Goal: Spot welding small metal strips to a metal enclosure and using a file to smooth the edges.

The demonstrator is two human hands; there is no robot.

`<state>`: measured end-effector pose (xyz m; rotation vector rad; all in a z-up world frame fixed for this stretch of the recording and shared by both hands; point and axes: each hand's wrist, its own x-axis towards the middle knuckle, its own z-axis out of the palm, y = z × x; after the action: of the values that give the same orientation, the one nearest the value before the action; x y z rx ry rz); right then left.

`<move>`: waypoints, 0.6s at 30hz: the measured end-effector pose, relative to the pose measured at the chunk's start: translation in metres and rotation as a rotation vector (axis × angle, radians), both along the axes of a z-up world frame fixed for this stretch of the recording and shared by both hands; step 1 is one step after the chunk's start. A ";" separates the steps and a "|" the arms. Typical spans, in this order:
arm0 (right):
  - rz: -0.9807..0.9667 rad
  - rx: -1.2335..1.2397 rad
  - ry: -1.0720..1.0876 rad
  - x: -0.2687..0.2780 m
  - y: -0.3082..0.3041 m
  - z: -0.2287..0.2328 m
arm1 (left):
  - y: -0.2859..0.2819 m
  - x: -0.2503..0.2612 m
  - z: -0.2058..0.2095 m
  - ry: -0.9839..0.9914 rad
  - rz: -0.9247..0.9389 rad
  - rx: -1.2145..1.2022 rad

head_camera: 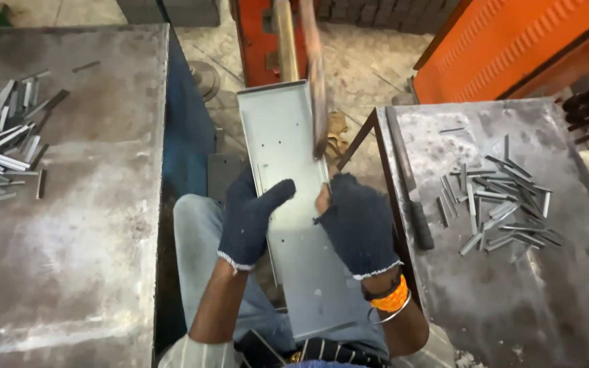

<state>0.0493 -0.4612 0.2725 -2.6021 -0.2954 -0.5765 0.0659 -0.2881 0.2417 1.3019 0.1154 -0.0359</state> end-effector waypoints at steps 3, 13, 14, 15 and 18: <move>-0.026 0.028 0.133 -0.002 -0.004 0.010 | -0.001 0.006 -0.001 -0.044 -0.023 -0.030; 0.189 0.120 0.198 0.016 -0.016 0.016 | 0.010 0.064 0.013 -0.075 -0.049 -0.064; 0.217 0.115 0.161 0.019 -0.015 0.015 | 0.011 0.066 0.014 -0.073 -0.039 -0.015; 0.246 0.110 0.123 0.022 -0.014 0.014 | 0.011 0.067 0.015 -0.071 -0.029 0.035; 0.195 0.161 0.246 0.024 -0.011 0.020 | 0.012 0.070 0.018 -0.065 -0.024 0.050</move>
<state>0.0730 -0.4725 0.2922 -2.4202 -0.3986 -0.2005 0.1360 -0.2759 0.2598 1.3526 0.0456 -0.0111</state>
